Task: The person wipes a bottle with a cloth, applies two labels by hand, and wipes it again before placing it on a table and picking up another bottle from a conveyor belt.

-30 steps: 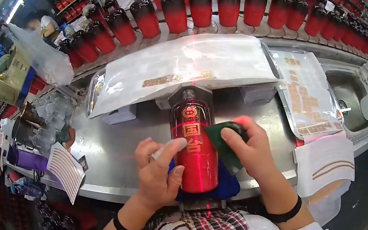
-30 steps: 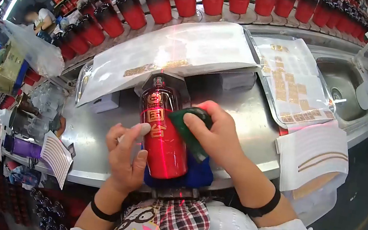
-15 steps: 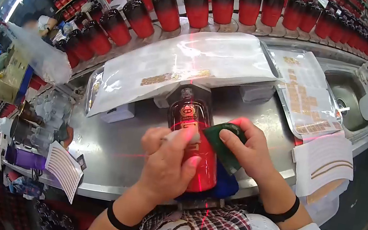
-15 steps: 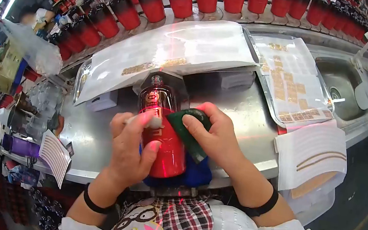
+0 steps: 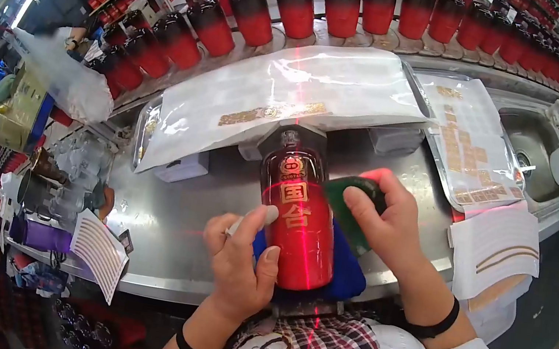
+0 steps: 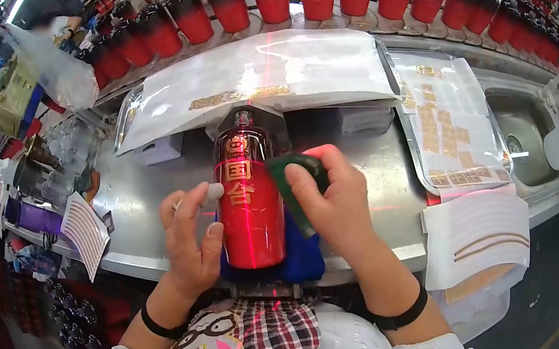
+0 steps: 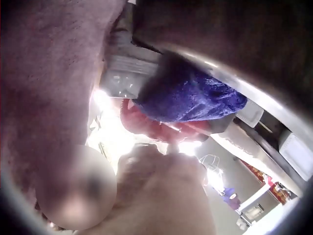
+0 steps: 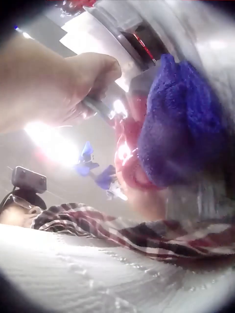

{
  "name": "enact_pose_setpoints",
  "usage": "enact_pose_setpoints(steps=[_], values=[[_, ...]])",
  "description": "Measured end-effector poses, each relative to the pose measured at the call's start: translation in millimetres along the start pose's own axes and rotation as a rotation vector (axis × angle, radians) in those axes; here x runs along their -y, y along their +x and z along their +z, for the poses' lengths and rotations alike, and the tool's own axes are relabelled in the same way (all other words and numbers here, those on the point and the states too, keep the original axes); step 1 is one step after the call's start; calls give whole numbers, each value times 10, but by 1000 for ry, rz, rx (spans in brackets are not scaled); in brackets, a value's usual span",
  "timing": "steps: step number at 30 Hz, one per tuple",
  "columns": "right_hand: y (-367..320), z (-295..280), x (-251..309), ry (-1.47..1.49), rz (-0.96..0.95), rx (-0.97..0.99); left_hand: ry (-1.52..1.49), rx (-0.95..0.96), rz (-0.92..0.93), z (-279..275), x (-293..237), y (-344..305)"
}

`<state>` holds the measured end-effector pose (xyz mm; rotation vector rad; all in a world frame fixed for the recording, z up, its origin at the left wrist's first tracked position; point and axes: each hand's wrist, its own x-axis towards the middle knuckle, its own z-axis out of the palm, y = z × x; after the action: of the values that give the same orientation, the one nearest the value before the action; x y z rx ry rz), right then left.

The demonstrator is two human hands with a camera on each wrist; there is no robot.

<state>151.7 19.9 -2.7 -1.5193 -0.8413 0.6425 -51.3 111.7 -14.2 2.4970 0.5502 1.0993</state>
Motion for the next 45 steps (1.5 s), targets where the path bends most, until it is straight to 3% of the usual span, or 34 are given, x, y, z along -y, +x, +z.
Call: enact_pose_setpoints(steps=[1, 4, 6, 7, 10, 14, 23, 32, 45], values=[[-24, 52, 46, 86, -51, 26, 8, 20, 16, -40, -22, 24], [20, 128, 90, -67, -155, 91, 149, 120, 111, -81, -89, 180], [125, 111, -5, -125, -236, -73, 219, 149, 150, -106, -62, 227], [121, 16, 24, -131, -84, -80, 221, 134, 149, -125, -12, 199], [162, 115, 58, 117, -138, -30, 242, 155, 178, -127, -18, 288], [298, 197, -3, 12, -129, 42, 239, 156, 168, -45, 36, 389], [230, 84, -211, 203, 133, 111, -68, 74, 16, 81, 119, 320], [220, 87, -265, 196, 55, 63, 239, 240, 345, -3, 28, 683], [219, 69, -263, 150, 56, 66, 99, 38, 31, 33, 157, 285]])
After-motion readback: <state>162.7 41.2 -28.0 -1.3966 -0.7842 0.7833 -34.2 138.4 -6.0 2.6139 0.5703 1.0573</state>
